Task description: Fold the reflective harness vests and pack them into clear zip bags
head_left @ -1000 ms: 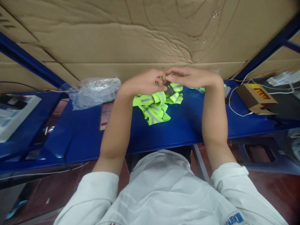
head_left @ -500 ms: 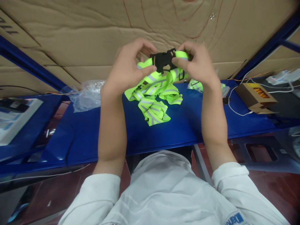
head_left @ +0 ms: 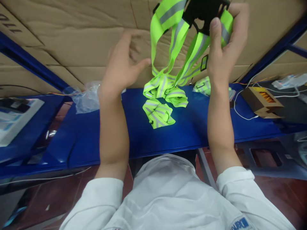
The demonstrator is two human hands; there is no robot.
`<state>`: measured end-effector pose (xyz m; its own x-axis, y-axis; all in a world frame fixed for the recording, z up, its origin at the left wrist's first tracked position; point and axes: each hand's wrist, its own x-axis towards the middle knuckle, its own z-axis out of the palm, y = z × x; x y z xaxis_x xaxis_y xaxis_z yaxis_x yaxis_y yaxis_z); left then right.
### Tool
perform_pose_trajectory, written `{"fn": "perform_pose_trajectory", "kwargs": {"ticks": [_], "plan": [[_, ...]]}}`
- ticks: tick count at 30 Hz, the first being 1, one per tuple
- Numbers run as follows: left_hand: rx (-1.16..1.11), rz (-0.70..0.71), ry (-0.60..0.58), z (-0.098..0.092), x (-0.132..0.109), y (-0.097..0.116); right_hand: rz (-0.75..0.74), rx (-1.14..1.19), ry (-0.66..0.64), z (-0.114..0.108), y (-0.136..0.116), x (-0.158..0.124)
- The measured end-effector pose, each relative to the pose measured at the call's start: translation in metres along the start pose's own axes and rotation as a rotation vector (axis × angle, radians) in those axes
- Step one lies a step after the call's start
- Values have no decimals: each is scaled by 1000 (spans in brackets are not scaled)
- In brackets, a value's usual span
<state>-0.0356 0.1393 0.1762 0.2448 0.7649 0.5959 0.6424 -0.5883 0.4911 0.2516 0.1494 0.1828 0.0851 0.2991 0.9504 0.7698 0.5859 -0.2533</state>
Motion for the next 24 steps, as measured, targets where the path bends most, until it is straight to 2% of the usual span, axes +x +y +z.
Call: {"fn": "perform_pose_trajectory", "kwargs": {"ticks": [2, 3, 5, 6, 10, 15, 19, 24], "plan": [[-41, 179, 175, 10, 2, 12, -134, 36, 69, -2, -10, -1], [-23, 221, 245, 16, 3, 18, -174, 38, 60, -4, -16, -2], [65, 238, 349, 24, 2, 29, -193, 56, -19, -9, -28, -3], [114, 244, 363, 27, 1, 35, -185, 92, -69, -11, -34, -3], [224, 338, 283, 22, -8, 58, -78, 252, -224, -19, -52, -5], [258, 266, 131, 16, -11, 68, 79, 178, -344, -20, -56, -3], [150, 263, 80, 19, -9, 67, 52, 216, -404, -20, -53, -2], [212, 188, 45, 21, -8, 69, -6, 232, -473, -21, -54, -4]]}}
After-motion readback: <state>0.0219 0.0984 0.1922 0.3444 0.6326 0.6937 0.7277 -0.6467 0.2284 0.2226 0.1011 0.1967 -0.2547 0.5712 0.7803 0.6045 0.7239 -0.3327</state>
